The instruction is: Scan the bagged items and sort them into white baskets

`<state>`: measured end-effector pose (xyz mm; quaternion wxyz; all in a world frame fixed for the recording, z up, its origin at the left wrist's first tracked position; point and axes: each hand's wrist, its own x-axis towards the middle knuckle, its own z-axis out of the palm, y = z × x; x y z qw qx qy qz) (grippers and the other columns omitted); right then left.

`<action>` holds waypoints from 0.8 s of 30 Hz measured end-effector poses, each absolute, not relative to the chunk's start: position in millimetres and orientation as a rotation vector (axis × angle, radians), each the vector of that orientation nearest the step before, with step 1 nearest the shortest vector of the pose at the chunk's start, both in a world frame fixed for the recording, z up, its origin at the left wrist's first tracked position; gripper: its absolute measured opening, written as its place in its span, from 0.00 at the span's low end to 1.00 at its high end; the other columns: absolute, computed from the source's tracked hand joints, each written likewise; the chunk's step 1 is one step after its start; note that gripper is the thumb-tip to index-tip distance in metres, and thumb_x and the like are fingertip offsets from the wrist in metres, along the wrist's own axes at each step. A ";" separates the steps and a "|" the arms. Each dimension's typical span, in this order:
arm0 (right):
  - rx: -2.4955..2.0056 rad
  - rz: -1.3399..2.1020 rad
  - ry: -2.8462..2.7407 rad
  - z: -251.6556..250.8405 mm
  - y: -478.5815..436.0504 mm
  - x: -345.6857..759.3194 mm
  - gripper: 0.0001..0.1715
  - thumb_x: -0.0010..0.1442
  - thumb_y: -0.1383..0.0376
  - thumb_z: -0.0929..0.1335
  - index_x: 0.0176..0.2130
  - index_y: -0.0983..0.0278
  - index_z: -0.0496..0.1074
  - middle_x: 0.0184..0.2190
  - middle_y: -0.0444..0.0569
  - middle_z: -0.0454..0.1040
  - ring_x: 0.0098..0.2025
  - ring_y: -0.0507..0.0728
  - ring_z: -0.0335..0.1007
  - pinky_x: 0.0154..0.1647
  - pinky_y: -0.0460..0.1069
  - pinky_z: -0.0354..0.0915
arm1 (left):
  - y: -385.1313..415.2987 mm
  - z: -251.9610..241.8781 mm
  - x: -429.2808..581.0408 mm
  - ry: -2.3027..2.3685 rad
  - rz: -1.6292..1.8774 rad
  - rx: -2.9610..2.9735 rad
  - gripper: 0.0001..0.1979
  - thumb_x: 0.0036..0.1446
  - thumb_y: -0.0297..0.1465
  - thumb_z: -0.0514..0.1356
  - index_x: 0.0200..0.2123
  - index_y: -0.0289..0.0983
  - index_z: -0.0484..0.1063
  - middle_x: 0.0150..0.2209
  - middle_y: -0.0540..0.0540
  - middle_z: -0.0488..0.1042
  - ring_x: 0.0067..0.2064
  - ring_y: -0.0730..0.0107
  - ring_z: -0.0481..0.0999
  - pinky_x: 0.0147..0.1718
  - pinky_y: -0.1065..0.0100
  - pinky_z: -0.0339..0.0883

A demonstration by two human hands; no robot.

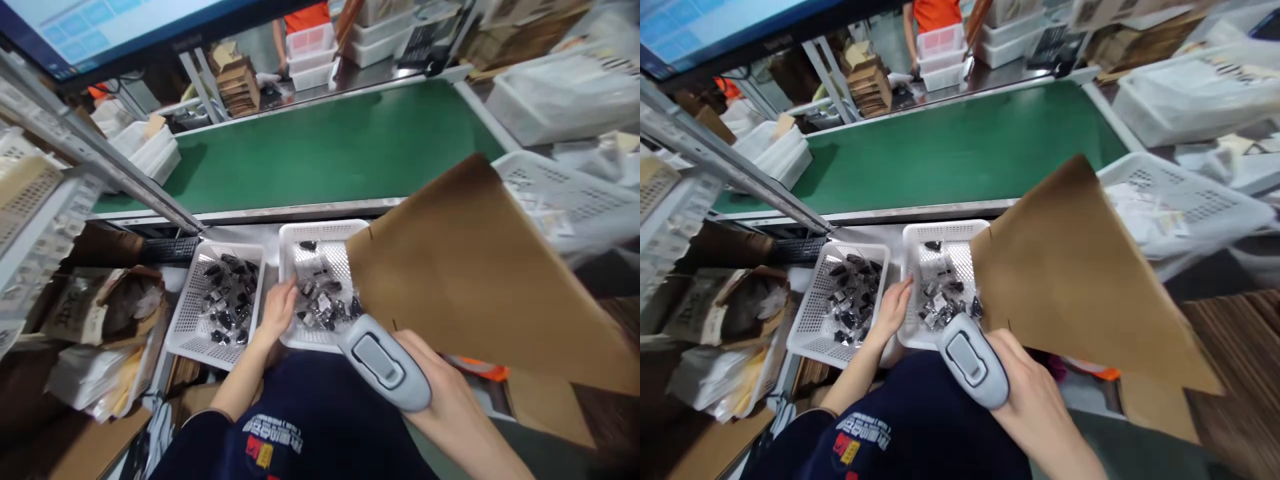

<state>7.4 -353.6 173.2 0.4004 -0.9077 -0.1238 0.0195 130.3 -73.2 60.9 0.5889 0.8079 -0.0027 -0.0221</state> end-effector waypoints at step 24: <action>-2.254 0.217 -0.152 166.4 -314.9 41.8 0.16 0.56 0.68 0.66 0.46 0.62 0.71 0.44 0.51 0.71 0.39 0.57 0.74 0.36 0.49 0.64 | -41.1 72.1 174.1 0.344 0.129 1.416 0.22 0.44 0.44 0.76 0.33 0.33 0.76 0.30 0.46 0.77 0.31 0.67 0.78 0.33 0.67 0.76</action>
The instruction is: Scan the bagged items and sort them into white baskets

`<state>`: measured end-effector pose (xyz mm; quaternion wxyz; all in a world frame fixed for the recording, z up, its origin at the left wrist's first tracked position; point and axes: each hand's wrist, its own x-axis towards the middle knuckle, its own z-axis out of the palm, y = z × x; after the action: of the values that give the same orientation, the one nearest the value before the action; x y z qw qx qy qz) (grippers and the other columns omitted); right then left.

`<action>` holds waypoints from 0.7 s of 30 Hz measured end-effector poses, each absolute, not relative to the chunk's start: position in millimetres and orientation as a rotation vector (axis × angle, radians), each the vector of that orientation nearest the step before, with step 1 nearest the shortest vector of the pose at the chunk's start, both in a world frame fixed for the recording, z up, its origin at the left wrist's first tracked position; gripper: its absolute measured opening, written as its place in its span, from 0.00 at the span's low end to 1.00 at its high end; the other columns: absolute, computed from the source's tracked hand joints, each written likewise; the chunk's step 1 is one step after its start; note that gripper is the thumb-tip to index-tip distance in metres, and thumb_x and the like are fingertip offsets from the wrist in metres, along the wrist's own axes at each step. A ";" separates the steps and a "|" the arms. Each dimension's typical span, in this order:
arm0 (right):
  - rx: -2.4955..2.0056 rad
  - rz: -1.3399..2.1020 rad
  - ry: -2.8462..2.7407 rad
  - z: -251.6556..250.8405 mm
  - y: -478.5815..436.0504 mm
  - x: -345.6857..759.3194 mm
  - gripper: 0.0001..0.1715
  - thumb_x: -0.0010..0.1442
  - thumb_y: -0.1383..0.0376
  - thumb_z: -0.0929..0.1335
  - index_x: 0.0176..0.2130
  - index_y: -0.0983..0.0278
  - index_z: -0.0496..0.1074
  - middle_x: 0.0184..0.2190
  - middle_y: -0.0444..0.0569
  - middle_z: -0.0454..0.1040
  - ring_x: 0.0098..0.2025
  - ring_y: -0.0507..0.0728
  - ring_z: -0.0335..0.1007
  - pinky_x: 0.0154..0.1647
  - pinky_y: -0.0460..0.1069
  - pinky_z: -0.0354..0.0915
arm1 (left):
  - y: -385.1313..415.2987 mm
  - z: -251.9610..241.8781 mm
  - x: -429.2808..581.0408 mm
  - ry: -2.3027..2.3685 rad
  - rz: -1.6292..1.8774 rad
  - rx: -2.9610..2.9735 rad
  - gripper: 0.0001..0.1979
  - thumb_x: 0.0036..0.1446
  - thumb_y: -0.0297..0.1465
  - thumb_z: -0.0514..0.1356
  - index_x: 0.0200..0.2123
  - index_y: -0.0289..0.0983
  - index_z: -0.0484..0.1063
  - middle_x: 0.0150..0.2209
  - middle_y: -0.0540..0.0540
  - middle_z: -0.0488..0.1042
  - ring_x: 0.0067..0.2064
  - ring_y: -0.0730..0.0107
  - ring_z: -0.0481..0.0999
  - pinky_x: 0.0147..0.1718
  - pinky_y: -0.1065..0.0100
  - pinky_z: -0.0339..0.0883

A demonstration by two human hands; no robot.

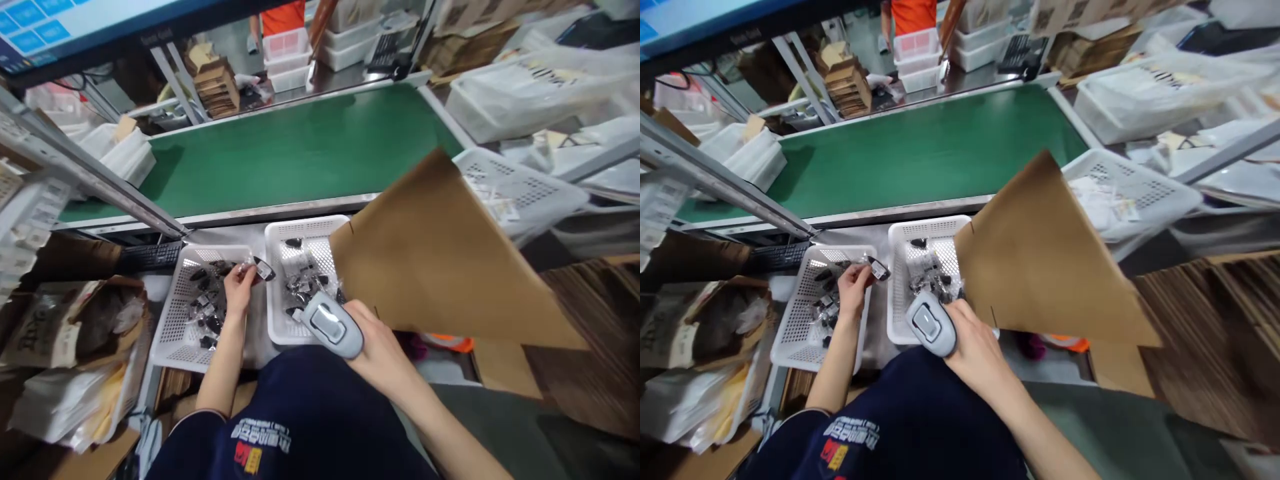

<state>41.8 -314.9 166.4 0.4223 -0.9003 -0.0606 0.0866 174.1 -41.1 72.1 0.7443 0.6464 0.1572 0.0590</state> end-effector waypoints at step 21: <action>-2.402 0.298 -0.068 142.2 -349.7 2.5 0.10 0.58 0.62 0.64 0.41 0.60 0.67 0.41 0.48 0.74 0.36 0.55 0.76 0.32 0.47 0.66 | 21.2 33.0 217.7 0.442 0.144 2.540 0.17 0.69 0.24 0.56 0.56 0.32 0.79 0.54 0.35 0.78 0.55 0.57 0.78 0.59 0.61 0.69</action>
<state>2.5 -349.7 142.2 0.3524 -0.9284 -0.0261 0.1151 217.7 21.2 33.0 0.2763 0.9454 0.1646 0.0536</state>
